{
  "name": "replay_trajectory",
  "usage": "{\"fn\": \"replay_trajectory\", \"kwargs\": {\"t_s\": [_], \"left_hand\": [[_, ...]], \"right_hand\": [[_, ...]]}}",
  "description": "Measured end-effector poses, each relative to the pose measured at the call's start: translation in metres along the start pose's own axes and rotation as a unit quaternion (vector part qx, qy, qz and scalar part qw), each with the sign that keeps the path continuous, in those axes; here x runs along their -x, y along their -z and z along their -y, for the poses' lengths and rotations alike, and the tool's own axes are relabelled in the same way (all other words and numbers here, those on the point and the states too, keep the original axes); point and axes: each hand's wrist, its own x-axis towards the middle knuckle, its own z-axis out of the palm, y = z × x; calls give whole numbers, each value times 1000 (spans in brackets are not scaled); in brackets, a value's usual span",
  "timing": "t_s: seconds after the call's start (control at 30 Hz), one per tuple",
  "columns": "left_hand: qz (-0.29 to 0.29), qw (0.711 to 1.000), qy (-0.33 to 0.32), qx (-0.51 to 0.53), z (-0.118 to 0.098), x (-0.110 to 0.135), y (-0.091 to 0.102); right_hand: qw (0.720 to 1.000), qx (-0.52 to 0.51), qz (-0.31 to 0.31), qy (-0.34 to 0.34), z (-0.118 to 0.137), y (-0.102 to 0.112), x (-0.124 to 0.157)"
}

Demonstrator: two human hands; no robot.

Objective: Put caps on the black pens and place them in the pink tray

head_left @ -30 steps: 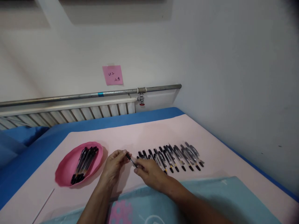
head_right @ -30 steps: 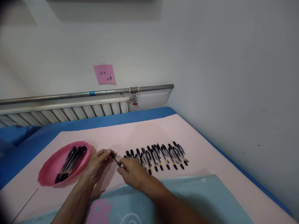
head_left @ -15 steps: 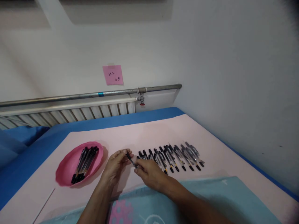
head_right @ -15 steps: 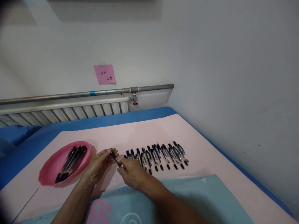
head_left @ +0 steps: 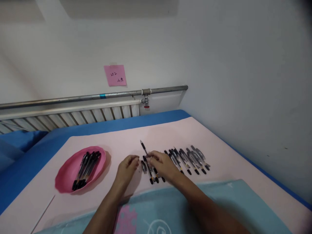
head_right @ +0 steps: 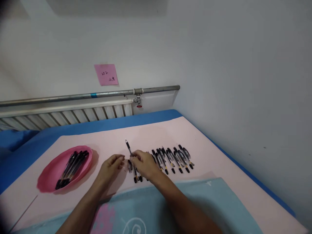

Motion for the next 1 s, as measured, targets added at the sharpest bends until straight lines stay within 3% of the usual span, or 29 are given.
{"fn": "replay_trajectory", "kwargs": {"t_s": [0.13,0.27,0.47,0.6,0.73,1.0], "left_hand": [[-25,975,-66,-210,10,-2,-12],[-28,964,-17,-265,13,-3,-11],[-21,988,86,-129,4,-1,9],[-30,981,164,94,-11,-7,30],[-84,951,176,241,-17,-14,43],[-55,930,184,314,-16,-14,40]], "right_hand": [[999,-28,-42,9,-2,5,-3],[999,17,-36,16,-3,4,-2],[996,77,-28,40,-6,2,-1],[994,98,29,48,-2,-4,4],[988,97,103,61,0,-13,11],[985,99,122,68,0,-19,14]]}}
